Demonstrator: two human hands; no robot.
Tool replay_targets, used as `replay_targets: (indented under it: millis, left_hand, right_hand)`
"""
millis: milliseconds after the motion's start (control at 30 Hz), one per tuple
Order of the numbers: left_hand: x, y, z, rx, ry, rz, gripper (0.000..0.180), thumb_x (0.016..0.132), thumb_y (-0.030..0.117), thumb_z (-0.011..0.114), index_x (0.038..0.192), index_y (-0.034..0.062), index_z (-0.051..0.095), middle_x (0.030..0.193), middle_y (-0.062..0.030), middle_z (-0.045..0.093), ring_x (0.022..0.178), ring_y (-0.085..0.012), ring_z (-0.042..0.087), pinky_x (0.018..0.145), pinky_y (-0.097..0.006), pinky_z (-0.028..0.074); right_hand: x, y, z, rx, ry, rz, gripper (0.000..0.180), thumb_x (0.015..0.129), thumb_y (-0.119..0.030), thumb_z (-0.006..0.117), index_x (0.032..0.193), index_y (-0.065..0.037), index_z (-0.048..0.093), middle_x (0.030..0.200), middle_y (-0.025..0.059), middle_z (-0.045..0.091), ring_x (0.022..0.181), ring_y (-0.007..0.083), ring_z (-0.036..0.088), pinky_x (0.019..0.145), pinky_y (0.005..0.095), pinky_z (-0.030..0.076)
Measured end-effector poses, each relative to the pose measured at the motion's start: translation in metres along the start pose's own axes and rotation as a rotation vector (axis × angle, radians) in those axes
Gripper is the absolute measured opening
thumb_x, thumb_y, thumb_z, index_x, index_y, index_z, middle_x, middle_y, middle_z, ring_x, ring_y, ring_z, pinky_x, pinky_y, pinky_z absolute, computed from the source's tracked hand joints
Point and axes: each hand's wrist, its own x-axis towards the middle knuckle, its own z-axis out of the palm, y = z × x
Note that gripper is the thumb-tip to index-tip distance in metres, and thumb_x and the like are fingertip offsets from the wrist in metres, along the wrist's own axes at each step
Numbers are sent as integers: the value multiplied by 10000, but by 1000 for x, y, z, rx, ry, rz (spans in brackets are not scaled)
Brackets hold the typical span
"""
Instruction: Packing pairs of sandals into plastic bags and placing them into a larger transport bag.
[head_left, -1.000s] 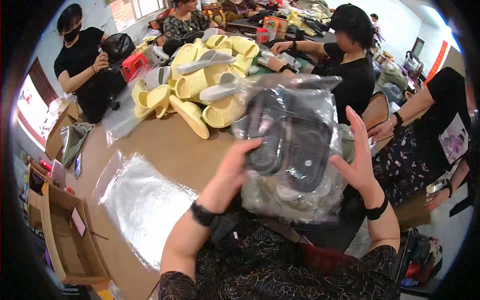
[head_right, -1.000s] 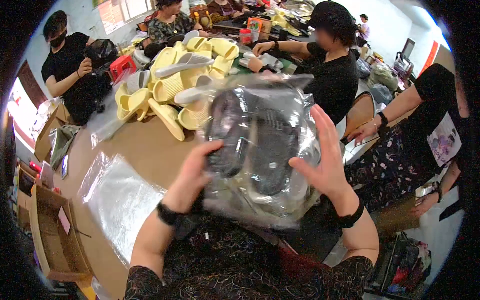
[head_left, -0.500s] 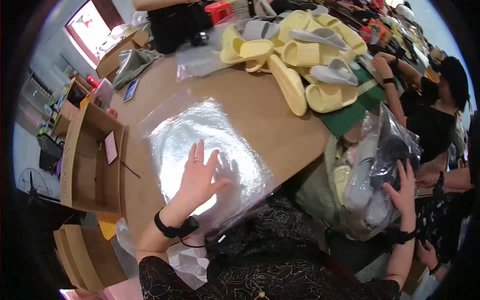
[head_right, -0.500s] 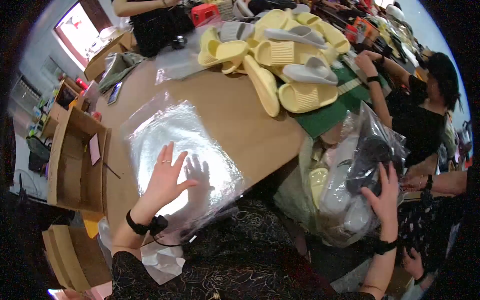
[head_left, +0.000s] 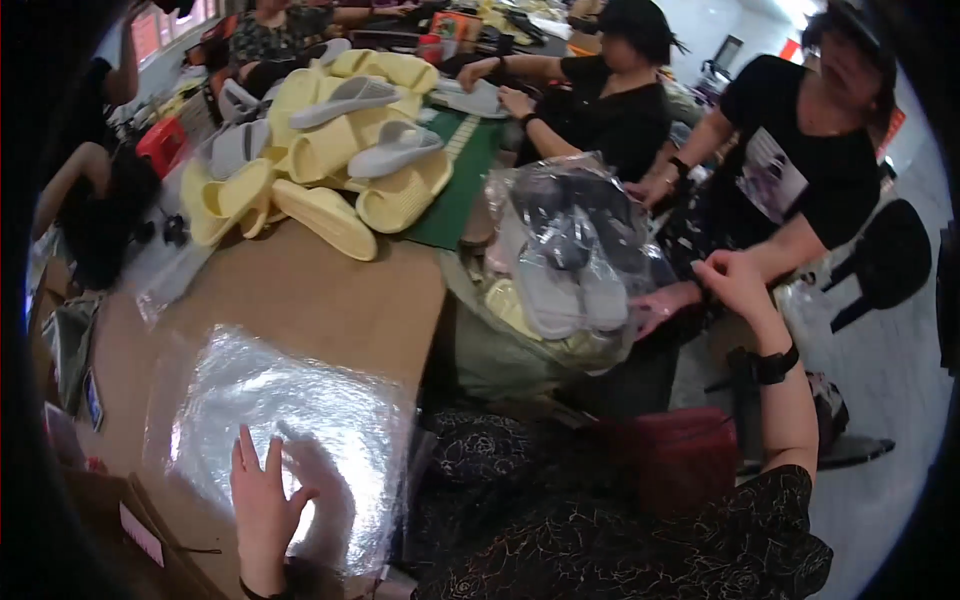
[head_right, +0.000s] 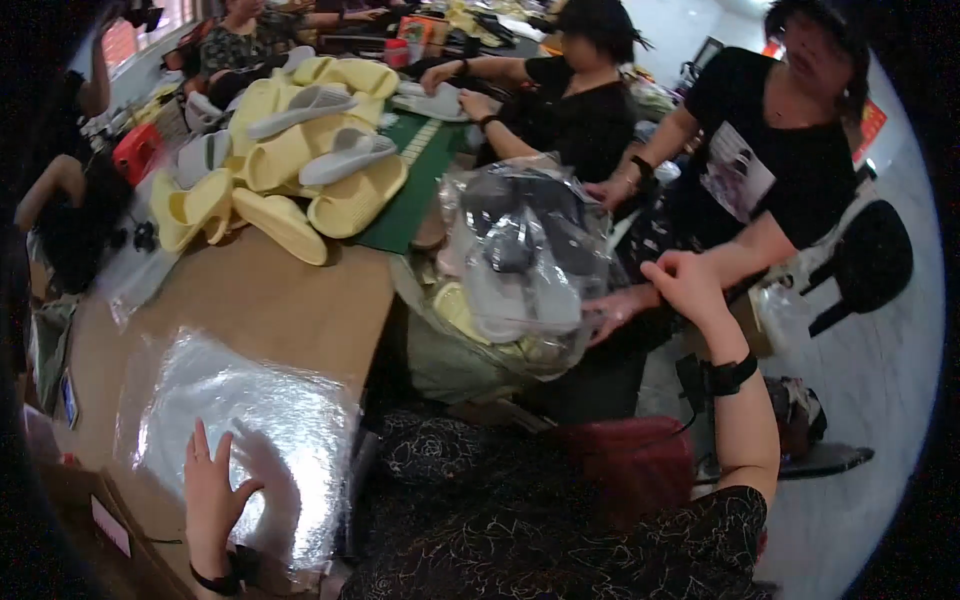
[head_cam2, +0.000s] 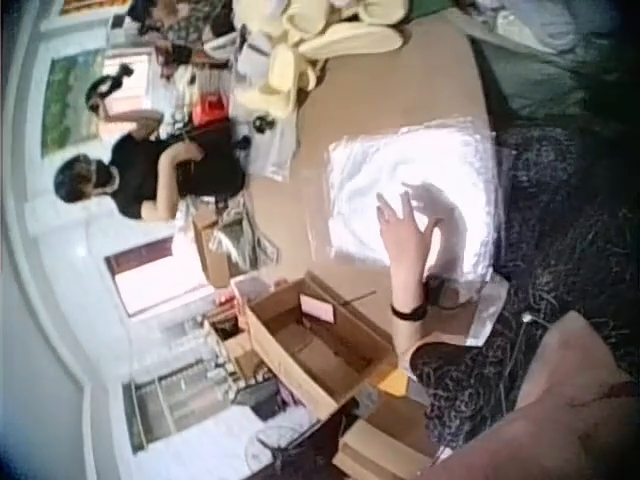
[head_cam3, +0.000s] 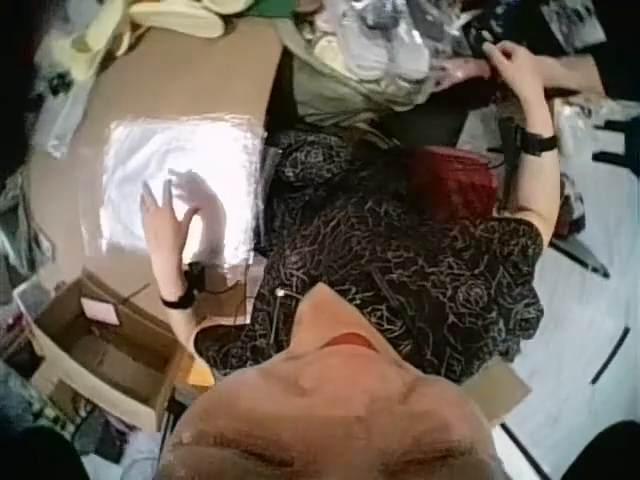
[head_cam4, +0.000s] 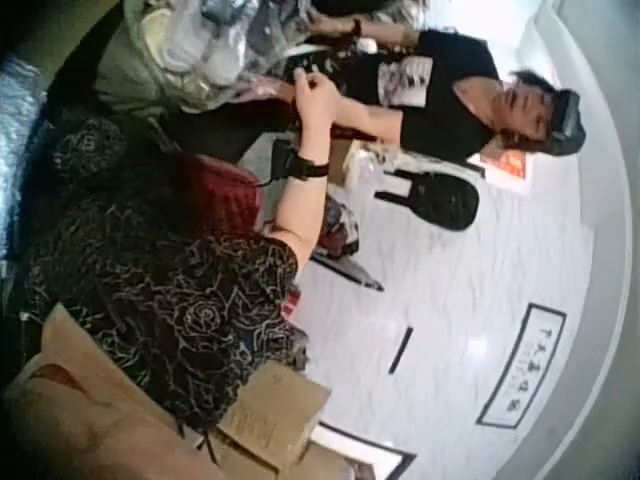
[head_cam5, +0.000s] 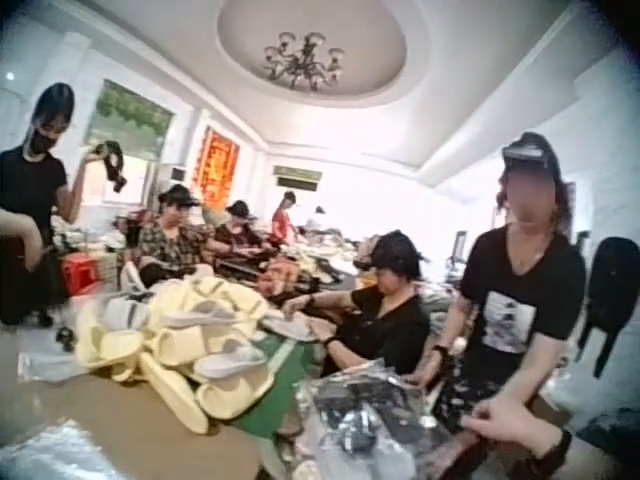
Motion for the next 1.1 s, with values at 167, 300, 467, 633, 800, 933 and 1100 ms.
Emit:
replay_targets:
  millis: [167, 300, 467, 633, 800, 933, 1100]
  left_hand:
    - [57, 127, -28, -8, 11, 664, 830, 652, 322, 861, 1332, 10, 500, 1455, -288, 379, 1351, -458, 364, 1092, -501, 356]
    - [101, 255, 25, -61, 16, 1027, 875, 643, 306, 858, 1370, 32, 455, 1411, -247, 435, 1335, -399, 401, 1091, -471, 365]
    - [144, 341, 97, 61, 61, 1026, 866, 702, 291, 817, 1412, 37, 391, 1355, -217, 481, 1266, -393, 462, 1076, -461, 378]
    - [167, 343, 84, -15, 11, 977, 560, 820, 211, 709, 1328, 107, 497, 1177, -175, 571, 1117, -368, 551, 956, -458, 453]
    - [161, 318, 41, 4, 44, 941, 574, 805, 224, 727, 1321, 98, 511, 1217, -202, 546, 1141, -396, 529, 964, -462, 446]
    - [174, 295, 57, -10, 54, 907, 637, 761, 218, 762, 1326, 77, 502, 1349, -229, 474, 1236, -393, 464, 1039, -455, 406]
    - [151, 305, 85, 18, 83, 862, 652, 732, 165, 768, 1316, 65, 496, 1389, -226, 423, 1250, -417, 441, 1046, -475, 407]
  right_hand:
    - [-39, 96, 40, 151, -969, 494, 433, 941, -436, 603, 991, -18, 705, 841, 77, 723, 796, 153, 683, 638, 308, 541]
    - [-44, 159, 147, 269, -1068, 282, 591, 900, -462, 647, 1274, -7, 587, 1197, 150, 644, 1029, 218, 646, 747, 365, 557]
    - [-45, 148, 216, 471, -703, -389, 855, 766, -483, 800, 1397, -17, 462, 1302, 144, 582, 1185, 241, 548, 1005, 373, 446]
    - [-47, 112, 287, 990, -792, -357, 697, 790, -397, 813, 1298, -6, 540, 1309, 127, 555, 1210, 242, 512, 1022, 364, 404]
    - [-78, 96, 320, 1065, -563, -300, 523, 824, -372, 787, 1173, -26, 608, 1101, 72, 637, 1079, 189, 576, 969, 319, 430]
    - [-69, 69, 327, 1127, -679, -87, 238, 866, -155, 751, 1037, -36, 635, 1008, 27, 657, 978, 130, 583, 904, 291, 453]
    - [-99, 74, 327, 1232, -628, -149, 159, 876, -124, 699, 856, -73, 550, 869, -22, 578, 843, 110, 543, 824, 262, 440]
